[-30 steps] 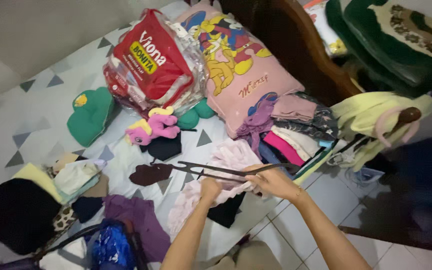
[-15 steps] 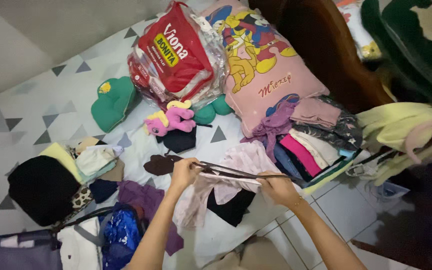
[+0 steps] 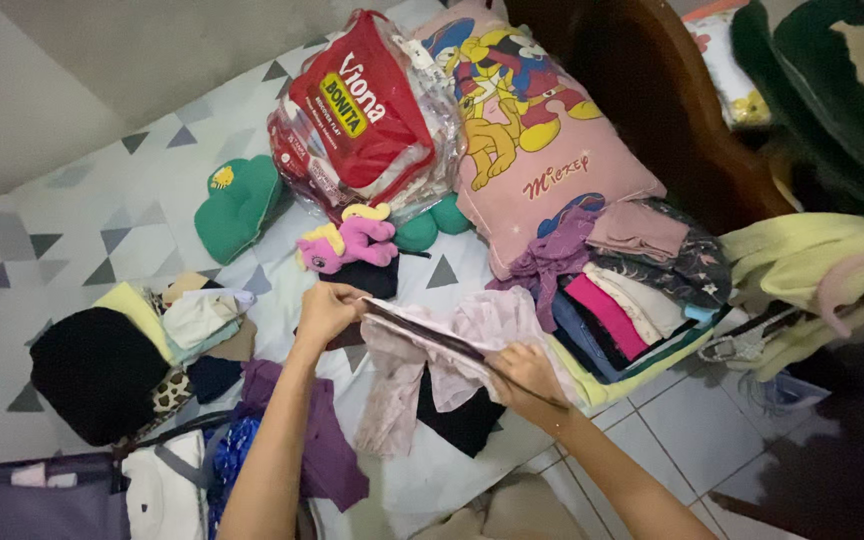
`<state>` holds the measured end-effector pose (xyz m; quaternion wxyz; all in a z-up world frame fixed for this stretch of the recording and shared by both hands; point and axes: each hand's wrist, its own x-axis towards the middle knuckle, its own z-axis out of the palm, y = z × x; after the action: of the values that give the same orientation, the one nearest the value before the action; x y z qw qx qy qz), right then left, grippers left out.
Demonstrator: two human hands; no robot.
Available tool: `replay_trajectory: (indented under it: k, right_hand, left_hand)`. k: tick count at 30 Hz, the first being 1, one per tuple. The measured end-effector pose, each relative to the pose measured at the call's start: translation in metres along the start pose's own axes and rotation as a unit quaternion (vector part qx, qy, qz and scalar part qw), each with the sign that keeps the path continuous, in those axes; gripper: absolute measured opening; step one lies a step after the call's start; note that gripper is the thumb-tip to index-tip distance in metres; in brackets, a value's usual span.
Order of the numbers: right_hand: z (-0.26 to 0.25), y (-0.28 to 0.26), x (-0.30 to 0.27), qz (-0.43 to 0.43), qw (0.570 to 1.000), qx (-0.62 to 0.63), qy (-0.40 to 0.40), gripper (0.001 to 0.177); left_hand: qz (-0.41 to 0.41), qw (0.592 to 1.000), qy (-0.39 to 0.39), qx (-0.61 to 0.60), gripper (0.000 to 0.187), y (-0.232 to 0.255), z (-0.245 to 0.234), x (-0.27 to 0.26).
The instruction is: The person unzips and opens a suitcase on a bed and kemudian places several items of clothing onto hangers while sorting through other garments.
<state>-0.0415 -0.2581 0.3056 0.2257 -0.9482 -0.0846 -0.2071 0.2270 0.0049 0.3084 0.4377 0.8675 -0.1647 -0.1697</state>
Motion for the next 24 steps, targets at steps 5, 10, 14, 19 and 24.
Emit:
replay_trajectory:
  k: [5, 10, 14, 19, 24]
  right_hand:
    - [-0.016, -0.016, -0.005, 0.051, 0.989, 0.135, -0.014, 0.029]
    - [-0.007, -0.019, -0.016, 0.089, 0.982, 0.168, -0.014, 0.032]
    - [0.007, -0.007, -0.025, 0.023, 0.992, 0.121, -0.004, 0.026]
    - [0.016, -0.004, -0.031, 0.012, 0.994, 0.025, -0.107, 0.018]
    - [0.032, 0.016, -0.035, 0.084, 0.974, -0.038, -0.206, 0.021]
  left_hand:
    - [0.062, 0.996, -0.01, 0.063, 0.028, 0.018, 0.002, -0.015]
    - [0.096, 0.991, 0.017, 0.09, 0.022, 0.032, 0.003, -0.014]
    - [0.1, 0.993, -0.018, 0.057, 0.023, 0.035, -0.004, -0.005]
    - [0.102, 0.992, 0.036, 0.063, 0.02, 0.051, 0.004, -0.003]
    - [0.199, 0.972, 0.088, 0.086, 0.016, 0.086, 0.03, -0.033]
